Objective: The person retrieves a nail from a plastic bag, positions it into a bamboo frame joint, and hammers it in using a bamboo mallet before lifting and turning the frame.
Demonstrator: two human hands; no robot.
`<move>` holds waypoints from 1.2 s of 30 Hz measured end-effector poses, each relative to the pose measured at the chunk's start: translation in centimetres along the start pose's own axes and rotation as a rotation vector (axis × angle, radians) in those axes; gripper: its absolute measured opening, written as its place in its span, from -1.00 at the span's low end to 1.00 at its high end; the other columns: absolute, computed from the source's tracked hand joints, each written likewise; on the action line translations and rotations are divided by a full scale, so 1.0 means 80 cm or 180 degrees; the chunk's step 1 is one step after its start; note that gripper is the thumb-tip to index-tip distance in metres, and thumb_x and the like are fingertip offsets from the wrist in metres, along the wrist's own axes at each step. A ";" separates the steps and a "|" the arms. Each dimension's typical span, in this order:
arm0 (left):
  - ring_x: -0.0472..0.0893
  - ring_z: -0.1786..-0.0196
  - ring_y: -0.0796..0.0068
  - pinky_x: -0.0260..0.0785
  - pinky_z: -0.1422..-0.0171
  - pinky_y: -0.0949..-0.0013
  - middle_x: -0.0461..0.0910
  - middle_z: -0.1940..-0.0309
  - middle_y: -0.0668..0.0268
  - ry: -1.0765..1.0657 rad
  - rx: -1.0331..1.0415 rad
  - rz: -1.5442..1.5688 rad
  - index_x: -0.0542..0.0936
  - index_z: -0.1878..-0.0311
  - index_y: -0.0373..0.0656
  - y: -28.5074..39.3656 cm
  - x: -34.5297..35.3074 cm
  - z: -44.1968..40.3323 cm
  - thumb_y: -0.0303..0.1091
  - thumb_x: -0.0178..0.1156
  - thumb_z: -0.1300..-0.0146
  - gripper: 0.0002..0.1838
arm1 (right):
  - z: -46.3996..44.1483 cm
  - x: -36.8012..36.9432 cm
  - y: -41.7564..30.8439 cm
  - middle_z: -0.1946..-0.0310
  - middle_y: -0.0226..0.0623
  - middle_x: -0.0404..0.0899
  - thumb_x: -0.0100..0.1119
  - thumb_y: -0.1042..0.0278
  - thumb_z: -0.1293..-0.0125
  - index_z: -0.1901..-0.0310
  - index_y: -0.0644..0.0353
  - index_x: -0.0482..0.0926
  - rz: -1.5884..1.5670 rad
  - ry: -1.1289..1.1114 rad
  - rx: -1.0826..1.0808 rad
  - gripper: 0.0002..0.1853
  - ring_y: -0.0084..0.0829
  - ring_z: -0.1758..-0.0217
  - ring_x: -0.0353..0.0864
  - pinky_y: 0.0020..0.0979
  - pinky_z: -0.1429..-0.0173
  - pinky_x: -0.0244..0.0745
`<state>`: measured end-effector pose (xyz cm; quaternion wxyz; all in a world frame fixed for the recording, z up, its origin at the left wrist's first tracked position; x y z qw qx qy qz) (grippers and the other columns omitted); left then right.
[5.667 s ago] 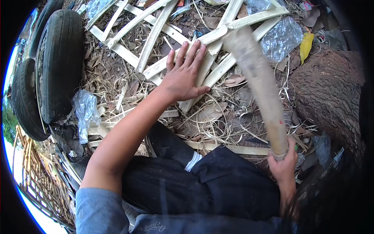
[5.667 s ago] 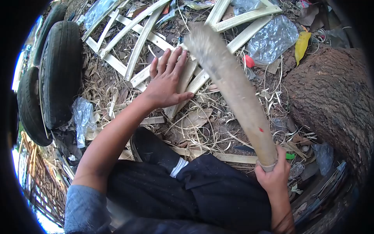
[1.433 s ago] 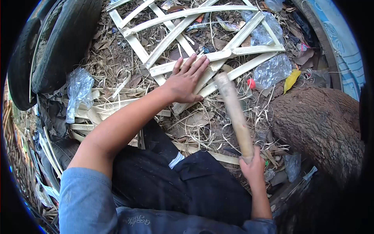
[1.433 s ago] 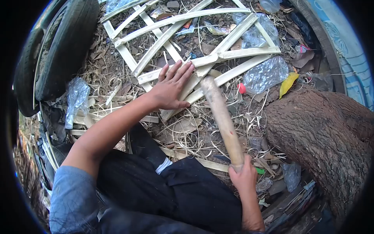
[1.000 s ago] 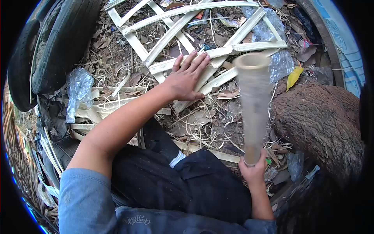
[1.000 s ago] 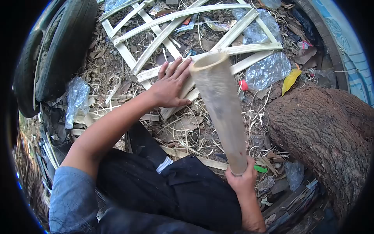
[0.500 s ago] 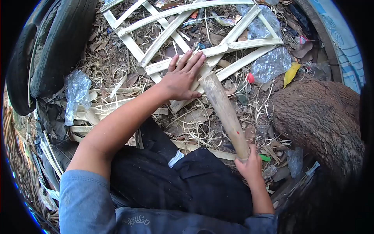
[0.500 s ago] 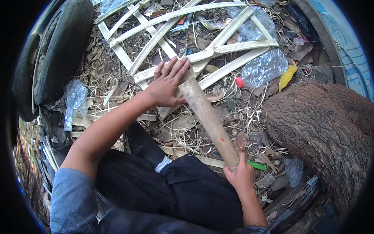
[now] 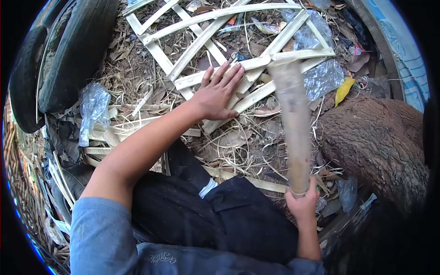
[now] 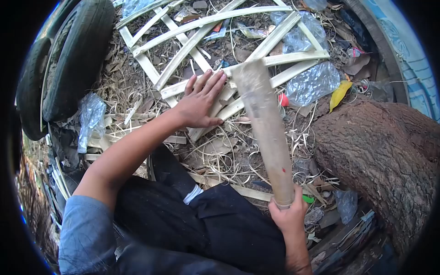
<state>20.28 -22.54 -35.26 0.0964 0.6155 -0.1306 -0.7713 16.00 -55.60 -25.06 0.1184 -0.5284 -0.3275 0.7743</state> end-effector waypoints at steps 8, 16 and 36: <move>-0.25 -0.64 0.07 -0.51 -0.63 -0.08 -0.19 -0.61 0.15 -0.0012 -0.0030 -0.0058 -0.26 -0.59 -0.10 0.001 -0.008 -0.005 0.25 0.32 -0.04 0.27 | -0.011 0.033 0.028 0.23 -0.05 0.68 0.42 0.43 -0.01 -0.08 0.27 0.41 0.0559 -0.0552 0.0615 -0.43 -0.19 0.16 0.76 -0.28 0.06 0.62; -0.26 -0.64 0.08 -0.53 -0.63 -0.05 -0.20 -0.61 0.16 0.0034 -0.0036 -0.0125 -0.27 -0.59 -0.10 0.002 -0.006 -0.006 0.28 0.32 -0.03 0.29 | 0.003 -0.025 -0.023 0.23 -0.25 0.57 0.36 0.54 -0.08 -0.14 0.35 0.34 -0.0733 0.0367 0.0142 -0.42 -0.41 0.17 0.61 -0.38 0.01 0.52; 0.03 -0.57 0.03 -0.29 -0.59 -0.11 0.13 -0.48 0.07 0.0387 0.0240 -0.0118 0.13 -0.50 -0.06 0.021 -0.052 -0.016 -0.18 0.35 -0.04 -0.06 | -0.026 -0.015 0.037 0.26 0.00 0.68 0.37 0.51 0.03 -0.02 0.26 0.42 -0.0501 0.0209 0.0589 -0.48 -0.08 0.13 0.75 -0.22 0.06 0.59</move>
Point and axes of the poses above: each hand's wrist, its own z-axis away from the middle knuckle, its own x-axis out of the palm, y = z × x, the point moved 7 cm from there along -z, towards the middle knuckle
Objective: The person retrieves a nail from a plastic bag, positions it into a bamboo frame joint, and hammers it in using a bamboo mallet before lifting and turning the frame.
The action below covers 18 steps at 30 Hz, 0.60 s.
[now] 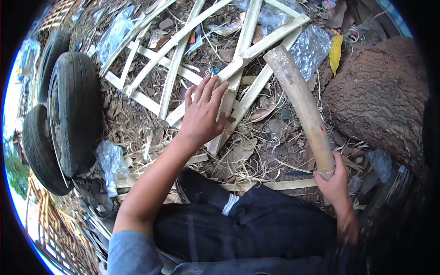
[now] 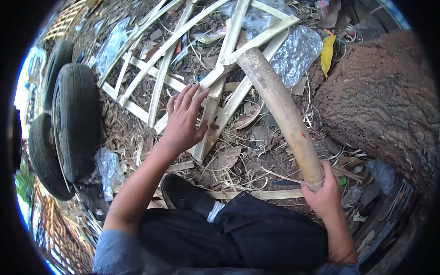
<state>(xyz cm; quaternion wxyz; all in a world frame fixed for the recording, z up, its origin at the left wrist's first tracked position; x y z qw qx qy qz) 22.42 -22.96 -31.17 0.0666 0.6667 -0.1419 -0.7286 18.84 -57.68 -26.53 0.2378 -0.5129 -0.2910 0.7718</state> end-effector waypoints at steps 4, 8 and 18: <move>0.02 -0.58 0.04 -0.25 -0.60 -0.16 0.13 -0.47 0.07 -0.0213 0.0258 -0.0474 0.32 -0.33 0.05 0.003 -0.010 -0.022 -0.38 0.34 0.02 -0.23 | -0.004 -0.003 0.018 0.27 -0.02 0.67 0.37 0.51 0.03 -0.03 0.26 0.42 -0.0145 0.0057 0.0249 -0.47 -0.09 0.14 0.74 -0.23 0.06 0.57; 0.01 -0.59 0.07 -0.24 -0.62 -0.13 0.10 -0.48 0.07 -0.0415 0.0306 -0.0829 0.31 -0.35 0.09 -0.016 -0.007 -0.035 -0.46 0.34 0.00 -0.22 | -0.007 0.004 0.017 0.25 -0.02 0.66 0.38 0.49 0.04 -0.04 0.26 0.42 -0.0095 -0.0116 0.0135 -0.45 -0.07 0.15 0.73 -0.22 0.06 0.57; 0.35 -0.36 0.06 0.16 -0.46 0.07 0.44 -0.22 0.13 -0.0057 0.0418 0.0024 0.31 -0.41 0.04 -0.036 0.003 -0.042 -0.43 0.41 -0.01 -0.16 | -0.005 0.013 0.010 0.25 0.04 0.64 0.39 0.46 0.07 -0.06 0.28 0.42 0.0067 -0.0389 0.0003 -0.41 0.00 0.14 0.71 -0.18 0.04 0.57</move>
Point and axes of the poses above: each hand's wrist, its own z-axis away from the middle knuckle, its own x-axis out of the palm, y = z × x, the point moved 7 cm from there along -z, towards the middle knuckle
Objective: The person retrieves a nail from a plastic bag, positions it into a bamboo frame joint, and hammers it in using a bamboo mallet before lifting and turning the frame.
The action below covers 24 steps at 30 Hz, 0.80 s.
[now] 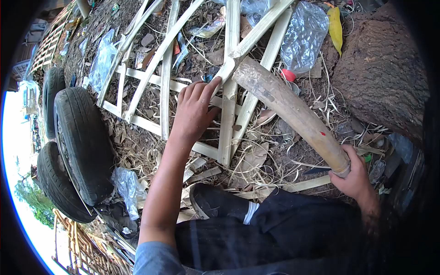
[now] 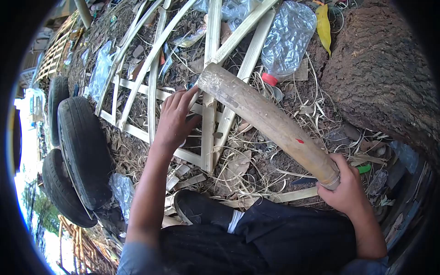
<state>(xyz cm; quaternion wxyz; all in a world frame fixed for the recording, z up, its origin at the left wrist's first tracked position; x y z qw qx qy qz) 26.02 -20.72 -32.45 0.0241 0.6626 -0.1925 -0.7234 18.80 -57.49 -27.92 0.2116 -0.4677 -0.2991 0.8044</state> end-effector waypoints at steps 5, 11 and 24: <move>0.43 -0.24 0.06 0.27 -0.36 0.10 0.49 -0.12 0.14 0.0220 0.0040 0.0137 0.39 -0.37 0.01 -0.007 0.004 0.007 -0.46 0.42 0.00 -0.22 | 0.002 0.000 0.014 0.26 0.02 0.64 0.39 0.45 0.07 -0.06 0.28 0.42 -0.0100 0.0093 0.0130 -0.41 -0.02 0.16 0.71 -0.20 0.04 0.56; 0.52 -0.11 0.11 0.33 -0.33 0.09 0.55 0.05 0.19 0.0425 0.0017 0.0253 0.44 -0.30 0.02 -0.012 0.004 0.010 -0.40 0.44 0.04 -0.26 | 0.001 -0.001 0.019 0.25 0.00 0.63 0.39 0.45 0.08 -0.07 0.28 0.42 -0.0164 0.0140 0.0176 -0.40 -0.03 0.15 0.69 -0.20 0.02 0.54; 0.59 0.25 0.16 0.47 -0.07 0.16 0.57 0.35 0.18 0.0893 -0.0037 0.0276 0.54 -0.18 -0.09 -0.005 -0.009 0.010 -0.35 0.53 0.10 -0.32 | 0.002 0.003 0.016 0.26 0.00 0.62 0.40 0.44 0.09 -0.07 0.28 0.41 -0.0023 0.0031 0.0124 -0.39 -0.02 0.15 0.69 -0.20 0.03 0.54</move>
Point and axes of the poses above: each hand's wrist, its own z-axis away from the middle knuckle, its own x-axis out of the palm, y = z × x, the point moved 7 cm from there along -z, towards the middle knuckle
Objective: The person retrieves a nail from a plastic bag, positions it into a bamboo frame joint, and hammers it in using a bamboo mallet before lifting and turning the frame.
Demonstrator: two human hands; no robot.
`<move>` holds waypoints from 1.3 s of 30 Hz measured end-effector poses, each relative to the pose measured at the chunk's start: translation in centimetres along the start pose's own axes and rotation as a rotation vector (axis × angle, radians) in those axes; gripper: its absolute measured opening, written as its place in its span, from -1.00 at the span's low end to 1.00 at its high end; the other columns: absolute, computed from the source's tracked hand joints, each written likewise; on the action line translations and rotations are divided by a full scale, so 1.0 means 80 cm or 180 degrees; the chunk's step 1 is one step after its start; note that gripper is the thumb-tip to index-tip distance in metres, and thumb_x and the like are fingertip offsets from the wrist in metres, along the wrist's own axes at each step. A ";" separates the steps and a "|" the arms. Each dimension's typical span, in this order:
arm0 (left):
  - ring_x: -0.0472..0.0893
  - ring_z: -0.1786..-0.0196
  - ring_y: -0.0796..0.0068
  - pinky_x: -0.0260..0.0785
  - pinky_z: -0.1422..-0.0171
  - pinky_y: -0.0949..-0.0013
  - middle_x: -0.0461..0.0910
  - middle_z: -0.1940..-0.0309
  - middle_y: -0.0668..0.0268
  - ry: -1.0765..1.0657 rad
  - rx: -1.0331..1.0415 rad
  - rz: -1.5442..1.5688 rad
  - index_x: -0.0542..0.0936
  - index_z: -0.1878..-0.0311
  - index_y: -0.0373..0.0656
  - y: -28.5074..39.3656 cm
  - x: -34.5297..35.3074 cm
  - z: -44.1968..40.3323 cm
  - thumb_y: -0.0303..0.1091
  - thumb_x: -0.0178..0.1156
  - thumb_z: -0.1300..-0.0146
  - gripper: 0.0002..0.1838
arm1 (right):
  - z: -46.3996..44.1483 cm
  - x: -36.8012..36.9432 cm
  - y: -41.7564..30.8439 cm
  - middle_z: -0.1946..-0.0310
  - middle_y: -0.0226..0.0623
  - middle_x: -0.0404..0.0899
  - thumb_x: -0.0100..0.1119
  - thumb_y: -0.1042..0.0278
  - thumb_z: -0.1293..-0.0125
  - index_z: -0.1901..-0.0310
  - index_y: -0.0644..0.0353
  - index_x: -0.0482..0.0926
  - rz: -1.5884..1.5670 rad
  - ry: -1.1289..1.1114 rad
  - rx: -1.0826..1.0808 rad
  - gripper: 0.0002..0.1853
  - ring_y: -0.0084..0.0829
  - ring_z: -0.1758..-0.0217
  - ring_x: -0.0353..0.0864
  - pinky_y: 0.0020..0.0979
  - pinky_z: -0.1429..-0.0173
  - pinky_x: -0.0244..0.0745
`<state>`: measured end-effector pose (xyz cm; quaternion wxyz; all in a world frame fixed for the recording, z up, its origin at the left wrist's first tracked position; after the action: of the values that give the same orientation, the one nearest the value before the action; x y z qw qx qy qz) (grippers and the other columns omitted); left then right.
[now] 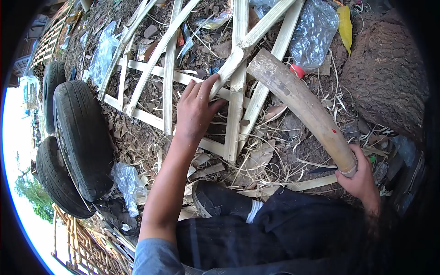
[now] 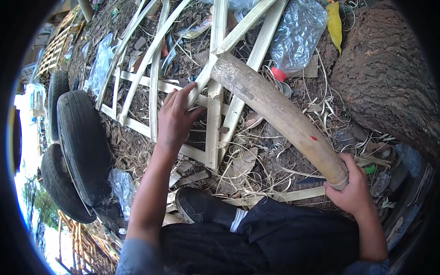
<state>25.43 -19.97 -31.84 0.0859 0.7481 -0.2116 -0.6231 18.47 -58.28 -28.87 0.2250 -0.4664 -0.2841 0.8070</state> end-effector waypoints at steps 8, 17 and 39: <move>0.65 0.22 0.21 0.52 0.08 0.23 0.64 0.24 0.17 0.0017 -0.0134 -0.0048 0.57 -0.16 -0.11 -0.001 -0.003 0.001 -0.32 0.55 0.11 -0.34 | -0.002 -0.003 0.003 0.24 -0.05 0.64 0.37 0.48 0.08 -0.06 0.28 0.42 -0.0233 0.0058 0.0056 -0.42 -0.17 0.12 0.71 -0.27 0.00 0.54; 0.72 0.24 0.23 0.57 0.13 0.26 0.69 0.23 0.17 -0.0013 -0.0391 -0.0126 0.61 -0.07 -0.11 -0.003 -0.002 0.002 -0.29 0.57 0.10 -0.41 | -0.003 0.002 0.009 0.25 -0.04 0.64 0.36 0.48 0.08 -0.05 0.29 0.42 -0.0152 -0.0040 0.0109 -0.43 -0.13 0.15 0.70 -0.25 0.02 0.54; 0.73 0.30 0.21 0.57 -0.16 0.20 0.71 0.40 0.22 0.0247 -0.0381 -0.0106 0.65 -0.06 0.01 -0.024 0.001 0.012 -0.05 0.53 0.13 -0.39 | 0.004 0.015 -0.006 0.24 0.16 0.63 0.37 0.40 0.03 -0.11 0.26 0.37 0.0618 -0.0368 -0.0007 -0.39 0.20 0.11 0.65 -0.04 0.06 0.56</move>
<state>24.90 -18.14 -32.85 0.1282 0.7686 -0.1579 -0.6065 17.70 -57.24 -29.18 0.1285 -0.4447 -0.2509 0.8502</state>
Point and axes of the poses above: each hand's wrist, its own z-axis away from the middle knuckle, its own x-axis out of the palm, y = z × x, the point moved 7 cm from there along -z, towards the middle knuckle
